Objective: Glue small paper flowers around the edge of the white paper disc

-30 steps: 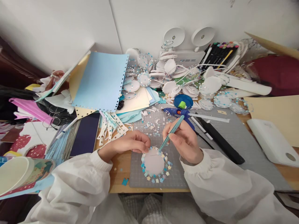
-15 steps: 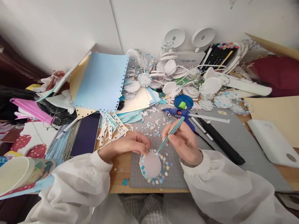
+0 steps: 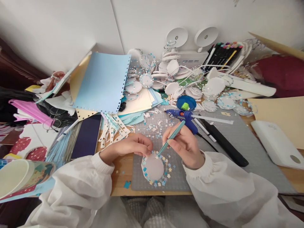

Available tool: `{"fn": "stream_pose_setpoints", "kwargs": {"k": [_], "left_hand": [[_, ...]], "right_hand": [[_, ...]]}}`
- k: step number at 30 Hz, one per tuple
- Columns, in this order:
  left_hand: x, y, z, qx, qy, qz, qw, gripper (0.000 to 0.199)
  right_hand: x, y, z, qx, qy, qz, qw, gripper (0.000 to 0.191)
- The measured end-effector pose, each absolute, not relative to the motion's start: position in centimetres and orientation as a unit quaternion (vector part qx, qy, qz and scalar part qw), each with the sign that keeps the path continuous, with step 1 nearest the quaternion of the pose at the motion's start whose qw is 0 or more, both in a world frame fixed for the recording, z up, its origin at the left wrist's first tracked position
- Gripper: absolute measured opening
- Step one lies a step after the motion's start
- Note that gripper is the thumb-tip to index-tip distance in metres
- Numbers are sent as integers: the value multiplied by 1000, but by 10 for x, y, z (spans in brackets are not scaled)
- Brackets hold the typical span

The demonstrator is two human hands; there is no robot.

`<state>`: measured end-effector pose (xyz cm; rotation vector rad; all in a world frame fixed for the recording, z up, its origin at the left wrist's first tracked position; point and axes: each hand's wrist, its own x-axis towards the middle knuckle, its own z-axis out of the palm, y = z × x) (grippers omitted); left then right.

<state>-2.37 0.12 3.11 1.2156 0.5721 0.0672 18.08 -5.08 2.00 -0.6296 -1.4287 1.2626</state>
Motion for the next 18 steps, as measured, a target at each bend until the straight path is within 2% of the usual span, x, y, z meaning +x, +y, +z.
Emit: {"fn": "stream_pose_setpoints", "kwargs": {"k": [18], "left_hand": [[-22, 1, 32, 552, 270, 44, 788, 20]], "right_hand": [[180, -51, 17, -263, -611, 525, 531, 4]]}}
